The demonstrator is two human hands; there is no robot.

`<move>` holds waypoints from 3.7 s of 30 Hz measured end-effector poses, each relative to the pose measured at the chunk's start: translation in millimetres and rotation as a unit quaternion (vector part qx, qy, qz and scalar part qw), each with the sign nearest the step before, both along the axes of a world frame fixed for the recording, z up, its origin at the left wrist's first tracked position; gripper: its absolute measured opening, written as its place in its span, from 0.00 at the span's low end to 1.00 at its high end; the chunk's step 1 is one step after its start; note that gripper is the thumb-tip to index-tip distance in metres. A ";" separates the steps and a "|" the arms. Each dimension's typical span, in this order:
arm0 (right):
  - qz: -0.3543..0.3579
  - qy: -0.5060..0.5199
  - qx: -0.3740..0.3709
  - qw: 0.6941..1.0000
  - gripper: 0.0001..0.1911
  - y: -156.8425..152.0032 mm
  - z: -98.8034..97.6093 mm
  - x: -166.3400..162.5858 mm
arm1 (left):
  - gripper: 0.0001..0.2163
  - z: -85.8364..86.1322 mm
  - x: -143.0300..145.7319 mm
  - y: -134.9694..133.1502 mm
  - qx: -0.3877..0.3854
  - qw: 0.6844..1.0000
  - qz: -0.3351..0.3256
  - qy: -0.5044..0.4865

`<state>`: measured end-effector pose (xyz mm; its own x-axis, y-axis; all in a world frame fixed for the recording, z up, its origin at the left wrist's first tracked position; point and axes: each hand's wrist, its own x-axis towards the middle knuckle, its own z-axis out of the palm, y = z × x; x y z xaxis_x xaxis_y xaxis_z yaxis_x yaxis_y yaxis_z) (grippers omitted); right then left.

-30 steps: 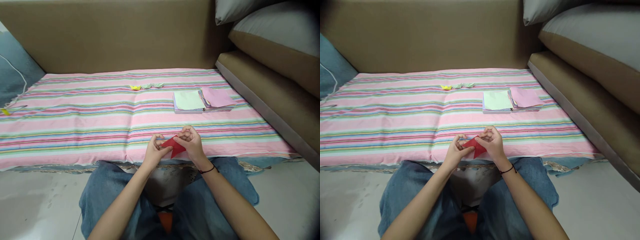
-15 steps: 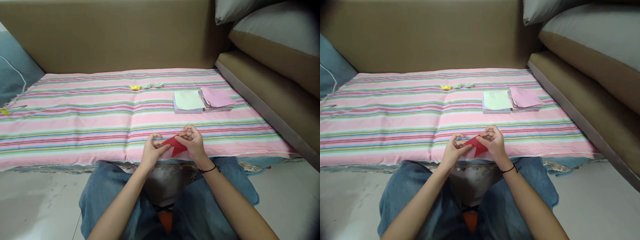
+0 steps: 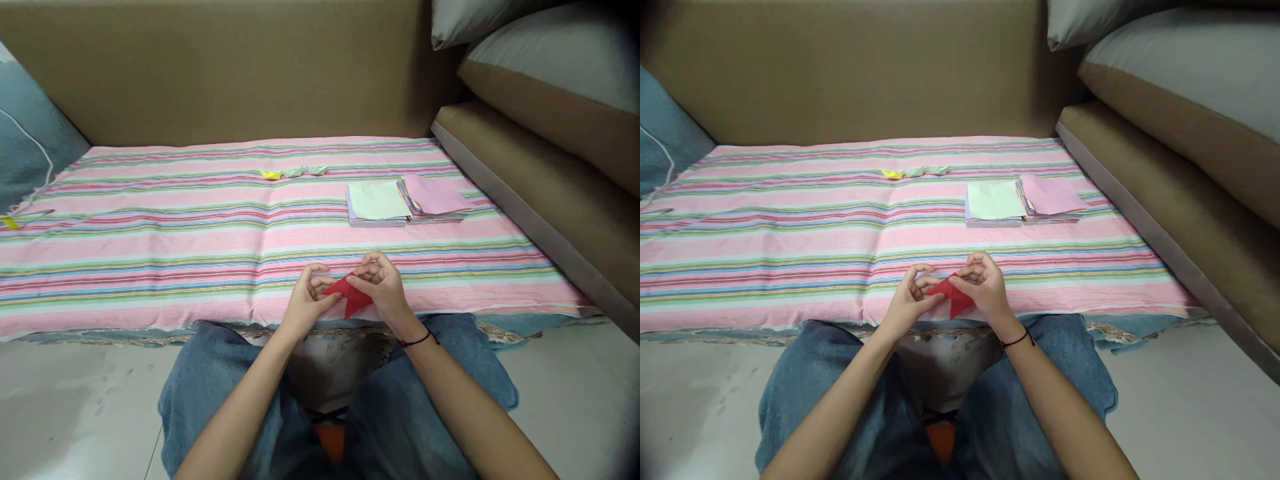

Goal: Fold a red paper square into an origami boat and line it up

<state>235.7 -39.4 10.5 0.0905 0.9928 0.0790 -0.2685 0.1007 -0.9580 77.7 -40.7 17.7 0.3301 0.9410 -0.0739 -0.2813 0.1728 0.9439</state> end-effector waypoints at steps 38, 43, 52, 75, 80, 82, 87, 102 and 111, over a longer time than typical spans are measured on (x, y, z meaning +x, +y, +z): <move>-0.007 -0.013 0.008 1.000 0.21 2.6 -4.6 3.0 | 0.16 -2.0 -7.5 6.4 0.004 0.999 0.000 0.049; 0.016 -0.032 -0.005 0.999 0.23 2.9 -4.2 2.4 | 0.17 -5.0 -7.2 6.2 -0.020 0.999 0.009 0.033; 0.082 -0.053 0.026 0.995 0.17 5.4 -6.4 9.2 | 0.08 -9.1 -13.0 13.5 0.066 0.989 0.088 0.095; 0.077 -0.161 0.053 0.983 0.09 -2.2 4.8 11.7 | 0.04 0.4 -13.6 10.3 0.230 0.961 0.054 0.141; 0.152 -0.209 0.043 0.965 0.10 -1.9 5.9 12.9 | 0.15 -3.1 -11.6 10.5 0.130 0.987 0.066 0.068; 0.183 -0.200 0.019 0.963 0.11 -1.5 2.9 12.8 | 0.21 -2.5 -13.7 11.0 0.108 0.990 0.058 0.073; 0.208 -0.136 0.002 0.969 0.13 -0.6 -6.6 8.0 | 0.11 -2.3 -17.4 8.6 0.136 0.973 -0.069 0.170; 0.133 -0.090 -0.001 0.987 0.23 -2.8 -6.6 6.5 | 0.12 -8.3 -21.0 16.6 0.067 0.987 -0.013 0.145; 0.114 -0.085 -0.020 0.990 0.25 -3.9 -10.1 3.4 | 0.11 -6.3 -16.2 12.5 0.073 0.983 -0.021 0.168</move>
